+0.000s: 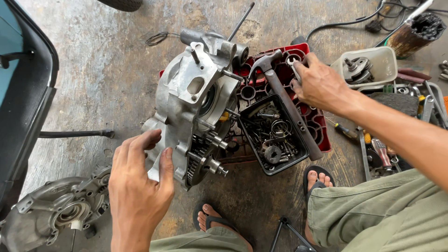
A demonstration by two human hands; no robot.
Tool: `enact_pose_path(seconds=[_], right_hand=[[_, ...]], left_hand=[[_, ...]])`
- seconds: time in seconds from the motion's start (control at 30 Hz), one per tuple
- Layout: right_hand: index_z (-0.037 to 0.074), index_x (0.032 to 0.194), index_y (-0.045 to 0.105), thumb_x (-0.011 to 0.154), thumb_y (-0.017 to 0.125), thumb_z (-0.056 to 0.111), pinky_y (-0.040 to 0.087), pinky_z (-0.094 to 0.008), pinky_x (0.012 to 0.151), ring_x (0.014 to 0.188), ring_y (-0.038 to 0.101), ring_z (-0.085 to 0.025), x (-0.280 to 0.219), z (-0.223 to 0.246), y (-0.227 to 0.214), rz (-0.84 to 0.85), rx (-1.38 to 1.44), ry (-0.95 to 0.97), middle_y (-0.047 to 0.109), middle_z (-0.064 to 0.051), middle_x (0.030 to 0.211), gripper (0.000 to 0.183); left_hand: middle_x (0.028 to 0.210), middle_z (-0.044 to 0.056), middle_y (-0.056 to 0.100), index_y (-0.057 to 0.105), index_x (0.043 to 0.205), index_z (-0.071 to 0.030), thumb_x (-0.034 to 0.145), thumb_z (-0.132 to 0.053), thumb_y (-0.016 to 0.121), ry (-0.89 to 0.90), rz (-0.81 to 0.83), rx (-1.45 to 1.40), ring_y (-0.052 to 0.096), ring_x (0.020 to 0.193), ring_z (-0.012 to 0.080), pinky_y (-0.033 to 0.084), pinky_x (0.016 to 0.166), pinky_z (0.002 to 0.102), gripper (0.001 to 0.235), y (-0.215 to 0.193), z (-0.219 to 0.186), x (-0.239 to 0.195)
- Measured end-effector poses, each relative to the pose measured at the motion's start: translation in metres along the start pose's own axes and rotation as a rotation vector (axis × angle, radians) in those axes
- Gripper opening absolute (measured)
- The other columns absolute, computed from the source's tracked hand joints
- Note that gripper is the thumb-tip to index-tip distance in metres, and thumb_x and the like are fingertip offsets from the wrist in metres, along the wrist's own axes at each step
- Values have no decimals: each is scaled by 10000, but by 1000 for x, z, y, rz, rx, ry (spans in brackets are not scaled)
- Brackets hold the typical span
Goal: The person sits on the floor and works on a disassembled scooter engine placed on a red crate. They use a black cloth to wipe and clean various internal components, including gears and shafts, and handle small parts like screws and springs.
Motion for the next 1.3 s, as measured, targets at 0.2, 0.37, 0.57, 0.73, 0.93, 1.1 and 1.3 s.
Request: enact_pose_path(seconds=[0.2, 0.37, 0.57, 0.73, 0.93, 1.1, 1.3], right_hand=[[41, 1376, 619, 1022, 615, 293, 606, -476, 799, 905, 651, -327, -16, 32, -53, -97, 44, -188, 597, -204, 1158, 435], [70, 1261, 666, 955, 664, 225, 554, -441, 874, 959, 621, -278, -23, 49, -58, -48, 214, -355, 616, -172, 1134, 343], [314, 976, 762, 737, 729, 339, 304, -652, 1044, 1313, 391, -405, -32, 77, -31, 181, -3, -598, 423, -209, 1522, 242], [367, 1109, 750, 720, 679, 302, 299, -655, 989, 1340, 393, -433, -33, 89, -12, 141, -12, -769, 340, -201, 1603, 401], [299, 1064, 712, 660, 710, 285, 298, -637, 1030, 1316, 433, -441, -33, 89, -6, 87, 50, -801, 392, -206, 1572, 404], [313, 1073, 729, 700, 638, 255, 274, -648, 1044, 1370, 393, -443, -34, 88, -9, 187, -63, -838, 332, -191, 1628, 389], [279, 959, 748, 770, 630, 280, 305, -637, 1027, 1332, 424, -409, -38, 87, -8, 168, -57, -870, 385, -172, 1597, 223]], left_hand=[[1179, 139, 680, 595, 1291, -27, 981, -186, 630, -28, 34, 5, 644, 1043, 258, 541, 894, 395, 350, 4, 11, -1], [1157, 132, 705, 639, 1247, 2, 989, -61, 660, -3, -65, -16, 645, 1012, 267, 553, 852, 357, 266, 2, 4, -1], [1151, 114, 707, 679, 1223, -28, 987, -109, 670, -28, -83, -7, 653, 985, 245, 537, 911, 343, 249, 6, 7, -7], [1125, 96, 728, 710, 1202, -32, 1019, -89, 653, -43, -132, 4, 649, 957, 245, 534, 866, 326, 199, 10, 7, -9], [1111, 125, 728, 727, 1181, -21, 1003, -66, 667, -85, -126, 2, 665, 1001, 266, 544, 889, 333, 193, 13, 2, -8], [1118, 127, 724, 725, 1185, -21, 1009, -57, 670, -99, -114, -1, 657, 1018, 266, 548, 920, 340, 187, 14, 1, -6], [1123, 133, 723, 715, 1188, -12, 1016, -43, 657, -96, -109, 1, 643, 997, 278, 545, 899, 347, 184, 13, 0, -5]])
Point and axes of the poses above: each hand's wrist, its own x-axis towards the middle knuckle, its own y-axis out of the palm, z = x × y, the point moved 2 cm from there along x, towards the middle knuckle
